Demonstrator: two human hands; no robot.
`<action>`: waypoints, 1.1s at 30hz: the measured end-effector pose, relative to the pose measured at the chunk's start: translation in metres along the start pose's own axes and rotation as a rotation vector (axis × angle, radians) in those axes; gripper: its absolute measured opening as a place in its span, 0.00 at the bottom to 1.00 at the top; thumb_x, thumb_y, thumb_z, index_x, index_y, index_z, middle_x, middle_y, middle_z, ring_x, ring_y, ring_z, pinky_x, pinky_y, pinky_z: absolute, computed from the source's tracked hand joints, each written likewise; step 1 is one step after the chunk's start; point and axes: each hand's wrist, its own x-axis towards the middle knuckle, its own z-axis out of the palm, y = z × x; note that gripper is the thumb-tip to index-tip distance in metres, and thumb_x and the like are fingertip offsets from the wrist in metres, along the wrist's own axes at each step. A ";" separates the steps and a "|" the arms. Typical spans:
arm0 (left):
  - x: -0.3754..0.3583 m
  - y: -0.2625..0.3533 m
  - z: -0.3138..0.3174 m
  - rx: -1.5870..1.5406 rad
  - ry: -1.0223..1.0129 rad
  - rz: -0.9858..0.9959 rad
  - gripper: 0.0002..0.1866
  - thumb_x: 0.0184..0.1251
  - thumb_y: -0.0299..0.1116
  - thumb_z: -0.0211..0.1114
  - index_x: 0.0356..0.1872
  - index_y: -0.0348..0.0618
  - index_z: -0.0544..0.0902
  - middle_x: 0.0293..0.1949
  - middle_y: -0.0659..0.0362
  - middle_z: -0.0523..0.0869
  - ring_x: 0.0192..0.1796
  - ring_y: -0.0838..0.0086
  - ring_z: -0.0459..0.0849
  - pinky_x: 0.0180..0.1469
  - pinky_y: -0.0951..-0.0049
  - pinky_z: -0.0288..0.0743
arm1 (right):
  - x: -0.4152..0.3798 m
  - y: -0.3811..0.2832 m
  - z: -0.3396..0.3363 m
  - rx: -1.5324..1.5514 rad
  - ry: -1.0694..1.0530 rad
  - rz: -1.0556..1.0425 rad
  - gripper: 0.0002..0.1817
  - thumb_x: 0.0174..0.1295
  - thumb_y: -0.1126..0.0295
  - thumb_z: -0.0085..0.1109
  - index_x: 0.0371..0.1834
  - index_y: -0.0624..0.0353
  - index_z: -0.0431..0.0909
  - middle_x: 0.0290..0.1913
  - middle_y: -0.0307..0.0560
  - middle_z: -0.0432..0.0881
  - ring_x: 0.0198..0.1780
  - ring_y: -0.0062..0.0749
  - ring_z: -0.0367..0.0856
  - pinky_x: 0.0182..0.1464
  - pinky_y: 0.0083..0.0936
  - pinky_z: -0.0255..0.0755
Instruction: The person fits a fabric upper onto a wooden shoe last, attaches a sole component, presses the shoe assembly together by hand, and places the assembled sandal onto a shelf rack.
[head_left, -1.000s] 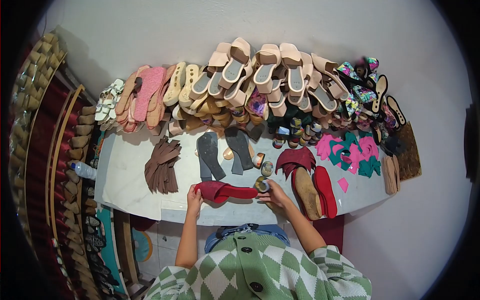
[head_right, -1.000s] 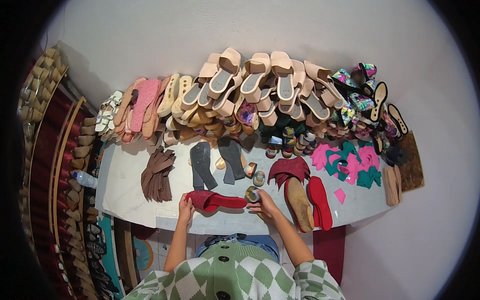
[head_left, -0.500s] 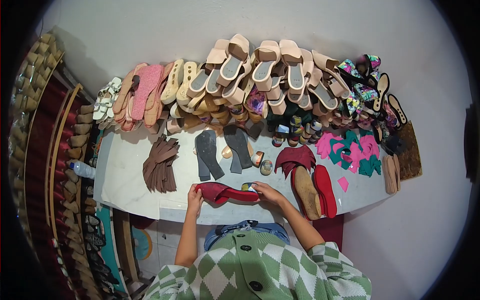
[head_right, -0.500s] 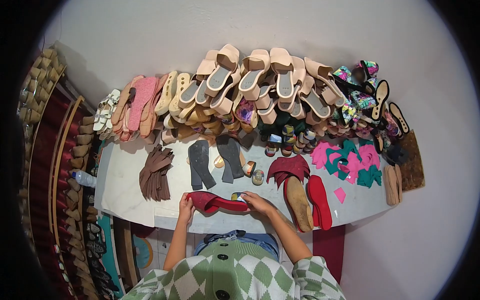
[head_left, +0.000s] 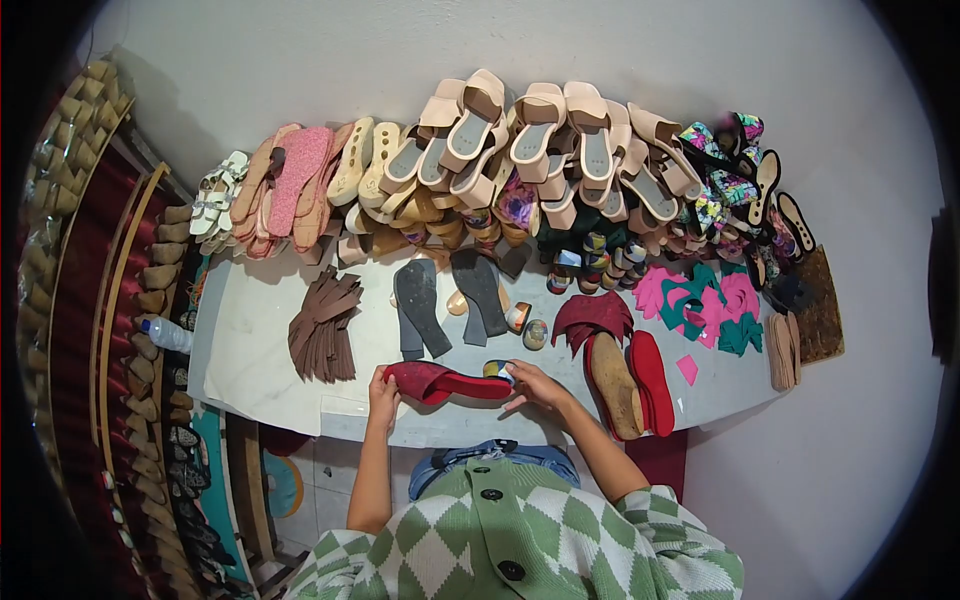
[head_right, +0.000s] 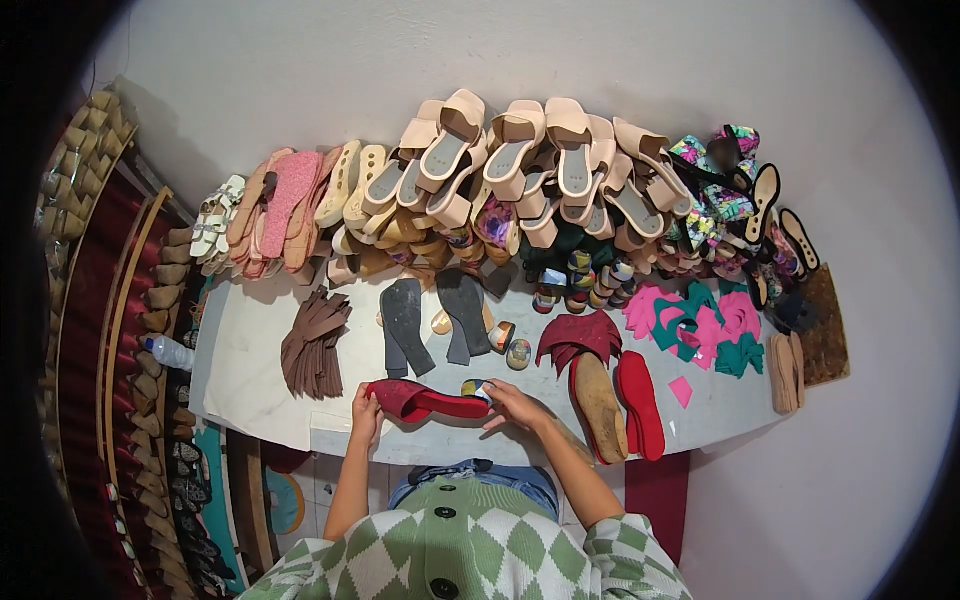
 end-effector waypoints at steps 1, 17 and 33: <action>0.000 0.001 0.002 -0.010 0.007 0.007 0.05 0.71 0.29 0.51 0.44 0.43 0.70 0.41 0.61 0.79 0.44 0.78 0.78 0.47 0.78 0.73 | 0.000 -0.001 -0.001 0.000 -0.007 0.001 0.24 0.69 0.56 0.45 0.61 0.61 0.63 0.52 0.47 0.74 0.45 0.33 0.80 0.36 0.32 0.83; 0.000 0.000 0.007 0.052 0.060 -0.052 0.07 0.72 0.28 0.49 0.47 0.42 0.71 0.44 0.61 0.79 0.46 0.79 0.78 0.48 0.80 0.73 | 0.001 -0.002 0.007 -0.090 0.006 -0.001 0.24 0.69 0.58 0.43 0.62 0.62 0.61 0.51 0.48 0.75 0.45 0.32 0.81 0.36 0.30 0.83; -0.008 -0.002 -0.004 0.070 0.113 -0.053 0.09 0.72 0.29 0.50 0.49 0.41 0.71 0.45 0.60 0.79 0.47 0.78 0.78 0.49 0.79 0.74 | -0.010 -0.004 0.017 -0.191 -0.036 -0.045 0.29 0.59 0.60 0.60 0.61 0.60 0.63 0.48 0.46 0.77 0.41 0.29 0.80 0.36 0.28 0.82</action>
